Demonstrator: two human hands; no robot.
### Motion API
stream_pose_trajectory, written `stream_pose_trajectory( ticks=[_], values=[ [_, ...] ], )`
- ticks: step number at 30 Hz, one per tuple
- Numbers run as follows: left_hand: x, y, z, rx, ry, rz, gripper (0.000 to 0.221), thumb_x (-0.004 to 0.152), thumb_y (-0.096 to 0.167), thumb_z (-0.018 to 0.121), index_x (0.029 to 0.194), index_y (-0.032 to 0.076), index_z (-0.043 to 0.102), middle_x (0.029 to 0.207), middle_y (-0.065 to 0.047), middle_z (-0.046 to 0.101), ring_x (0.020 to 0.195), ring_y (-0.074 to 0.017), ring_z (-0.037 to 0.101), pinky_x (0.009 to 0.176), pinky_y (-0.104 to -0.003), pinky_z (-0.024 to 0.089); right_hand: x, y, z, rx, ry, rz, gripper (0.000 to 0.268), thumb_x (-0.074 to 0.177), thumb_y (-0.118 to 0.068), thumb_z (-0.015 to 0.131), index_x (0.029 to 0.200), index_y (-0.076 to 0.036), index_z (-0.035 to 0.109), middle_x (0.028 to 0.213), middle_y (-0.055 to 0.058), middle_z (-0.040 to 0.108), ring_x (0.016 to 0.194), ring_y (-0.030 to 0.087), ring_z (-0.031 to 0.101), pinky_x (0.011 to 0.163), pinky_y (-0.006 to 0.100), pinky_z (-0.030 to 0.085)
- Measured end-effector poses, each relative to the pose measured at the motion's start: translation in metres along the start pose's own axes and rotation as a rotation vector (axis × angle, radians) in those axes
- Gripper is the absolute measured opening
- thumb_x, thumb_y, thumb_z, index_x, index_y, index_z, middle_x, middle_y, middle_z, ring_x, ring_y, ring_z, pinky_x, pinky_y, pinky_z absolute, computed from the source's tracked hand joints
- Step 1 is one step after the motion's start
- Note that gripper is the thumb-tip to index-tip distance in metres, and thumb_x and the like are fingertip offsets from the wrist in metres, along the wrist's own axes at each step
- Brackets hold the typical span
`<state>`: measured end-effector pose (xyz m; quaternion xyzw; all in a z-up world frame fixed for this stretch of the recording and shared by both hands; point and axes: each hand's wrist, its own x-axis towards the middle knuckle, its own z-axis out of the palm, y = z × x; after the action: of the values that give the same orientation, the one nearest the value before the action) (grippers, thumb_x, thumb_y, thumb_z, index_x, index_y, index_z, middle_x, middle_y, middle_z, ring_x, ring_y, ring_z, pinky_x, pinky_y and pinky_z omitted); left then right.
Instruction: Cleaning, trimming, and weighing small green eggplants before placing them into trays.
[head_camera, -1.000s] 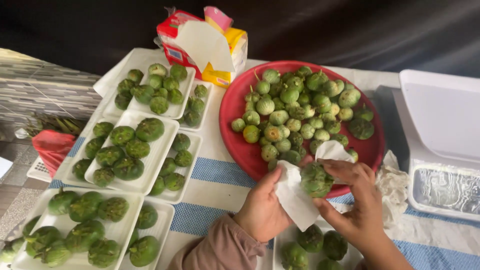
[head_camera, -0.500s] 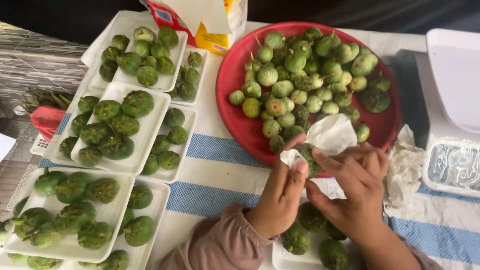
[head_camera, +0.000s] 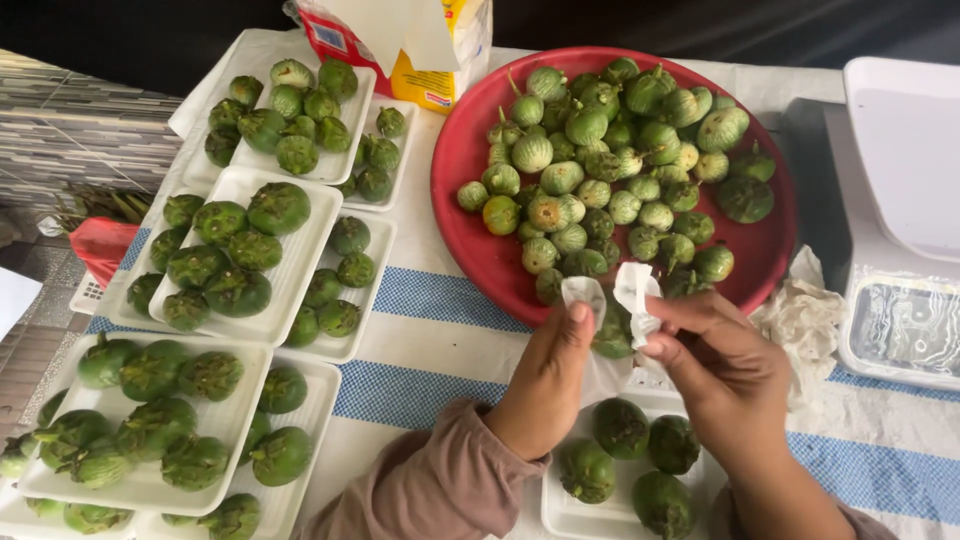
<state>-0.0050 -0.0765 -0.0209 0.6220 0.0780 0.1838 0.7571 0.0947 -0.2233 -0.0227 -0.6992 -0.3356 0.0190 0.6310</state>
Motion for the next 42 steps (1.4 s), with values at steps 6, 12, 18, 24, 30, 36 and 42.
stream_pose_trajectory(
  ticks=[6,12,18,24,30,36,42],
  values=[
    [-0.003,0.001,0.005,-0.124,-0.124,0.105,0.047,0.11,0.038,0.035,0.138,0.003,0.05,0.137,-0.013,0.054,0.131,-0.024,0.052,0.114,-0.033,0.043,-0.003,0.017,0.004,0.281,0.03,-0.034,0.022,0.089,-0.005,0.073,0.111,-0.006,0.071,0.114,0.011,0.063,0.107,0.019,0.064,0.097,0.027,0.051],
    [-0.002,0.001,0.002,-0.24,-0.181,0.035,0.047,0.109,0.029,0.041,0.146,0.0,0.048,0.155,-0.016,0.05,0.148,-0.0252,0.045,0.123,-0.034,0.038,0.006,0.009,0.001,0.609,-0.019,0.043,0.012,0.094,-0.001,0.067,0.105,-0.004,0.071,0.102,0.007,0.067,0.105,0.027,0.068,0.095,0.037,0.051],
    [0.0,-0.011,-0.001,-0.155,-0.115,-0.003,0.024,0.109,0.029,0.05,0.101,0.01,0.062,0.091,0.004,0.057,0.091,-0.008,0.052,0.085,-0.026,0.046,0.008,0.01,-0.012,0.2,-0.105,0.01,0.023,0.092,-0.007,0.071,0.114,-0.004,0.074,0.106,0.009,0.068,0.099,0.017,0.062,0.09,0.025,0.048],
    [-0.002,-0.016,-0.005,-0.079,-0.189,0.027,0.033,0.109,0.026,0.049,0.125,0.002,0.065,0.116,-0.008,0.07,0.112,-0.0158,0.064,0.103,-0.029,0.054,0.011,0.014,-0.013,0.341,-0.083,0.081,0.009,0.092,-0.003,0.07,0.099,-0.001,0.074,0.096,0.01,0.067,0.09,0.018,0.062,0.081,0.027,0.048],
    [0.004,0.008,-0.009,0.02,-0.218,-0.025,0.036,0.104,0.035,0.053,0.122,0.006,0.064,0.108,-0.003,0.061,0.101,-0.0118,0.053,0.087,-0.027,0.043,0.021,0.012,-0.035,0.096,-0.363,-0.067,0.021,0.094,-0.013,0.068,0.111,-0.006,0.077,0.098,0.006,0.067,0.09,0.016,0.062,0.081,0.026,0.05],
    [0.002,0.001,-0.012,-0.032,-0.31,-0.043,0.035,0.106,0.029,0.056,0.129,0.004,0.063,0.096,0.005,0.059,0.088,-0.0061,0.053,0.082,-0.023,0.047,0.02,0.006,-0.029,0.071,-0.352,-0.048,0.015,0.096,-0.013,0.066,0.104,-0.006,0.076,0.092,0.004,0.07,0.083,0.014,0.065,0.077,0.025,0.05],
    [0.004,0.003,-0.005,-0.152,-0.313,-0.016,0.06,0.106,0.027,0.052,0.16,0.01,0.033,0.137,-0.005,0.041,0.108,-0.0119,0.047,0.092,-0.026,0.044,0.016,0.015,-0.015,0.081,-0.101,0.156,0.016,0.1,-0.006,0.064,0.111,-0.006,0.075,0.099,0.004,0.071,0.09,0.013,0.063,0.081,0.024,0.047]
  ],
)
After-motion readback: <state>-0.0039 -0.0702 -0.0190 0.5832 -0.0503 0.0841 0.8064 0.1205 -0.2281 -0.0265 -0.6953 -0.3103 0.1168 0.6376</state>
